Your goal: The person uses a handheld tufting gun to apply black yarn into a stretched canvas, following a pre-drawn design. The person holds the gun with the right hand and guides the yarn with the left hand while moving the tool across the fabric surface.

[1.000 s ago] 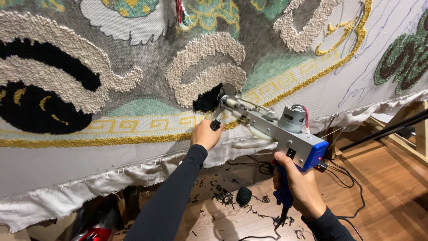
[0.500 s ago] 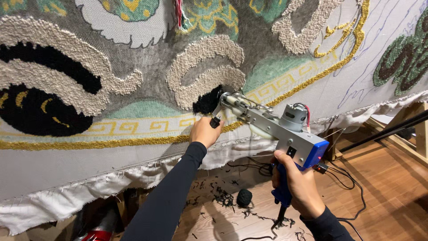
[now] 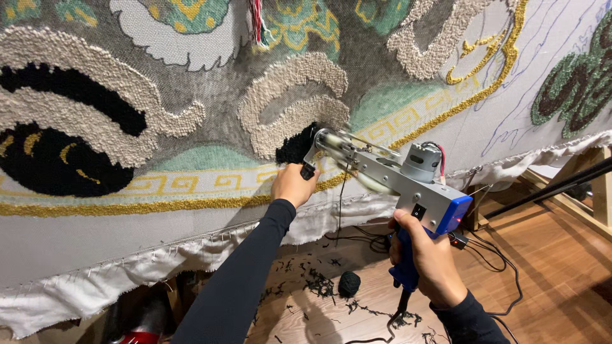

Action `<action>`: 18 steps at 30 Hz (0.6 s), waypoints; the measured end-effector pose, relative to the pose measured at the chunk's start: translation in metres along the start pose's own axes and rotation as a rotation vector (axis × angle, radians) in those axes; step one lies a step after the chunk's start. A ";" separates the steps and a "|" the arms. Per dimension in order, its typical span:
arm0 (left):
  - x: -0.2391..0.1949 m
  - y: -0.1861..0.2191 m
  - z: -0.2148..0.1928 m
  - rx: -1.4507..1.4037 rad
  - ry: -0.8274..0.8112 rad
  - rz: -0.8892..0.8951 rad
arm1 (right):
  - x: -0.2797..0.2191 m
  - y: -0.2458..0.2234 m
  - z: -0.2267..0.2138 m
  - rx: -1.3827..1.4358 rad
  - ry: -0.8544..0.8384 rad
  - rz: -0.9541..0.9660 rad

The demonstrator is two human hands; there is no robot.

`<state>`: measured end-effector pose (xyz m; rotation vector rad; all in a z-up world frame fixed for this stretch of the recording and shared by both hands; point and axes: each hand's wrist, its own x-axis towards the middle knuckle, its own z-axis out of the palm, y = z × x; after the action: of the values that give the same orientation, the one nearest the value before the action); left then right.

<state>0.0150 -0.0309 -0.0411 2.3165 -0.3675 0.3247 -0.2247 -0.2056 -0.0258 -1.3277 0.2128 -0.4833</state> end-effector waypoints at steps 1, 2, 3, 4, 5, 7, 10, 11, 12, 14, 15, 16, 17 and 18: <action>0.001 0.001 0.000 -0.013 -0.036 -0.014 | 0.000 0.000 -0.001 -0.005 -0.002 0.002; 0.002 0.001 -0.001 -0.026 -0.072 -0.028 | 0.001 0.000 0.000 -0.010 -0.005 0.005; 0.004 0.002 -0.003 -0.040 -0.108 -0.043 | 0.001 -0.001 0.001 -0.004 0.007 0.017; 0.005 0.003 -0.003 -0.029 -0.080 -0.032 | 0.002 -0.002 0.002 0.003 0.021 0.028; 0.006 0.003 -0.003 -0.019 -0.051 -0.020 | 0.002 -0.002 0.003 0.009 0.034 0.039; 0.005 0.004 -0.003 -0.012 -0.018 -0.008 | 0.000 -0.004 0.003 0.011 0.041 0.045; 0.005 0.005 -0.004 -0.013 -0.016 -0.009 | 0.000 -0.006 0.005 0.015 0.049 0.057; 0.006 0.005 -0.004 -0.009 -0.025 -0.014 | 0.001 -0.006 0.005 0.016 0.050 0.059; 0.006 0.005 -0.004 -0.005 -0.035 -0.020 | 0.001 -0.006 0.004 0.011 0.037 0.048; 0.004 0.006 -0.006 -0.010 -0.031 -0.003 | 0.001 -0.005 0.004 0.002 0.009 0.026; 0.004 0.006 -0.008 -0.012 -0.028 0.005 | 0.000 -0.004 0.004 0.007 0.012 0.026; 0.003 0.007 -0.009 -0.017 -0.025 0.001 | 0.000 -0.004 0.004 0.011 0.013 0.025; 0.003 0.009 -0.010 -0.023 -0.022 -0.003 | 0.001 -0.004 0.004 0.015 0.015 0.023; 0.002 0.010 -0.011 -0.027 -0.020 -0.009 | 0.000 -0.005 0.005 0.015 0.025 0.038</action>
<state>0.0118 -0.0305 -0.0268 2.2956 -0.3691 0.2907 -0.2234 -0.2025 -0.0203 -1.3015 0.2541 -0.4688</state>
